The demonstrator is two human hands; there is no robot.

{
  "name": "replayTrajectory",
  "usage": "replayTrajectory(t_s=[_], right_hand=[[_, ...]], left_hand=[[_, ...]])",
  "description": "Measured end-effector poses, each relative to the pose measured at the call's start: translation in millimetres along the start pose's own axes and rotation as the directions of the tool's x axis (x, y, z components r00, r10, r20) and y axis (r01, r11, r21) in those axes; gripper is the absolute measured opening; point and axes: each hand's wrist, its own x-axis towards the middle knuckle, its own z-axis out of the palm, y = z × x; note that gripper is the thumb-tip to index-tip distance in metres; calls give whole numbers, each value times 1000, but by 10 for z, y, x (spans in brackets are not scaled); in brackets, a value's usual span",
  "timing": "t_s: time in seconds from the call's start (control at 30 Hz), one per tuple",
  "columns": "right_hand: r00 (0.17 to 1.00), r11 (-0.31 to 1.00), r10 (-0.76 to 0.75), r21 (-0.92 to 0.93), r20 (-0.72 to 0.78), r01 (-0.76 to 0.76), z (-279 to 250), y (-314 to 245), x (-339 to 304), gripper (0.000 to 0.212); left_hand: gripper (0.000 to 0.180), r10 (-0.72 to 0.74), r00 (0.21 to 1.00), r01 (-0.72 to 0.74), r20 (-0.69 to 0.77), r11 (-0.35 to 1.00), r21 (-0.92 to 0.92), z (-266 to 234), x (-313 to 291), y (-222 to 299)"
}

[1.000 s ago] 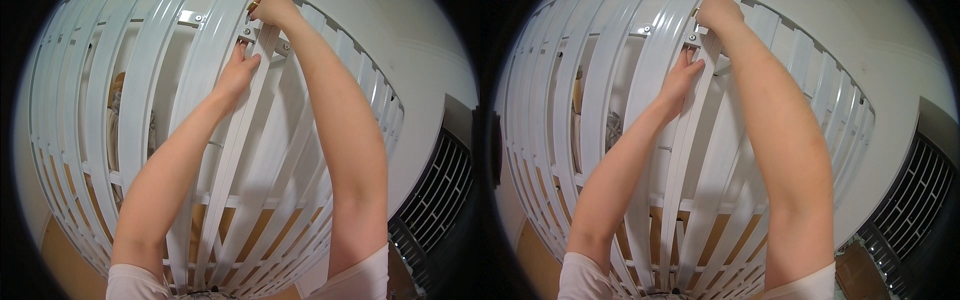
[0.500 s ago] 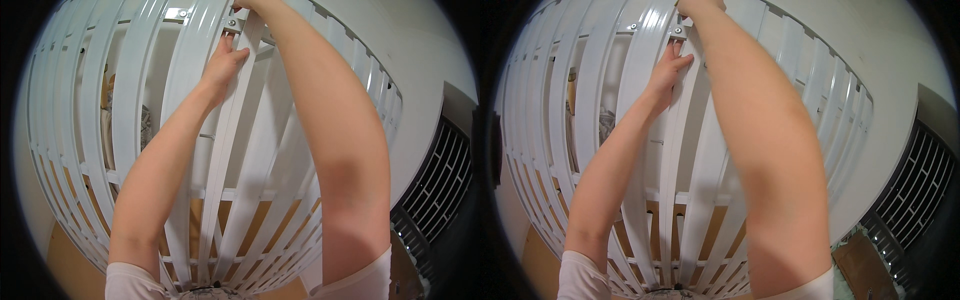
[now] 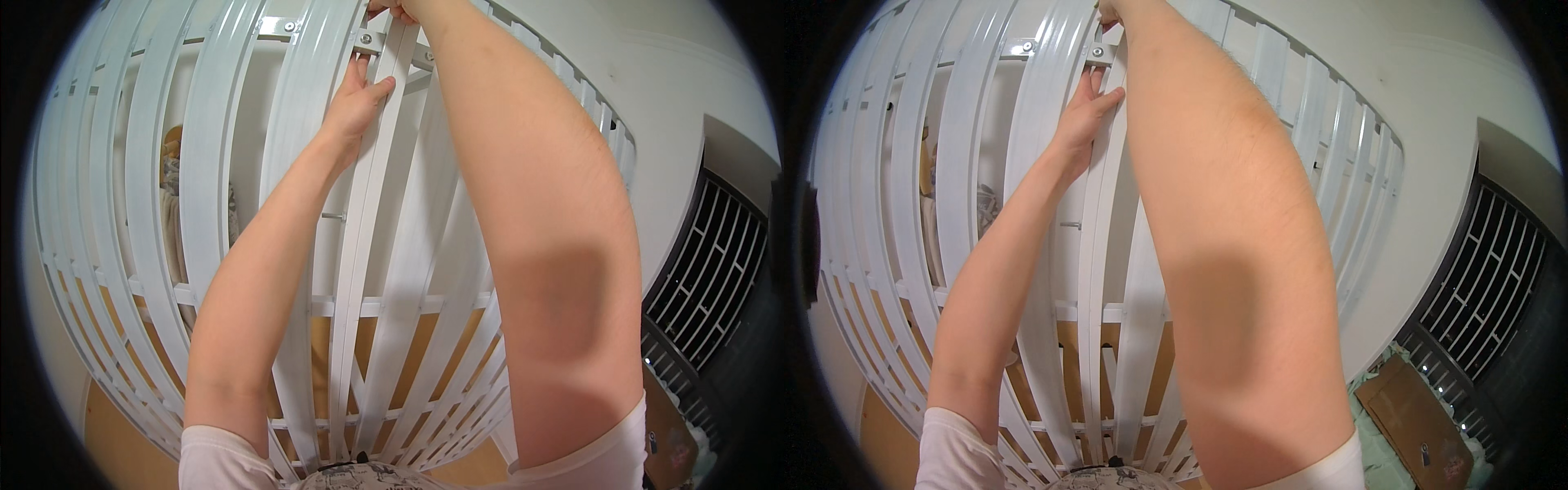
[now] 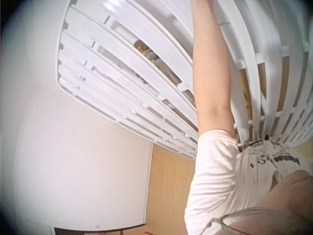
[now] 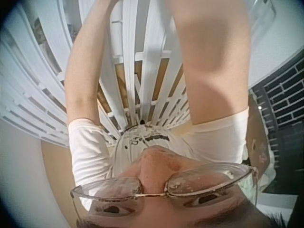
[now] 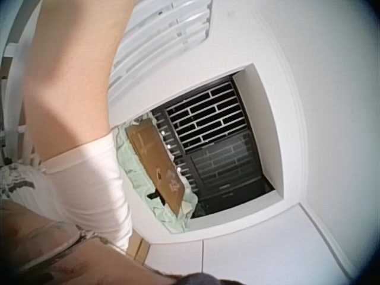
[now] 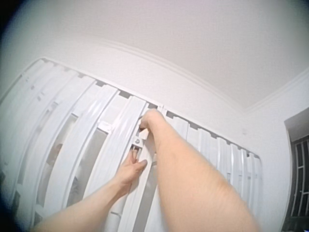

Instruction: The person uses a wrench to tighten bolts on a white slatted wooden structure, likely a bed frame. They systematically move along the frame, securing the joints with the tool.

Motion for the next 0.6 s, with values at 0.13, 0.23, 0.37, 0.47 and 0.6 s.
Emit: replayTrajectory(t_s=[0.13,0.23,0.37,0.47,0.6], right_hand=[[999,994,36,108,-10,-35,-3,-62,-106,43],[998,989,47,142,-29,-42,-4,-80,-172,43],[997,988,61,145,-38,-55,25,-35,-187,42],[998,988,52,150,-42,-45,34,-88,-171,42],[999,986,31,163,-45,-23,18,-113,-136,40]], left_hand=[[83,20,1000,-20,-12,999,-32,-40,-22,29],[82,33,999,-34,-4,998,-50,-73,-11,30],[82,-19,999,18,-47,1000,-24,38,-41,71],[82,-1,1000,1,-18,1000,-19,4,-37,54],[82,41,999,-41,10,998,-39,-71,26,-32]])
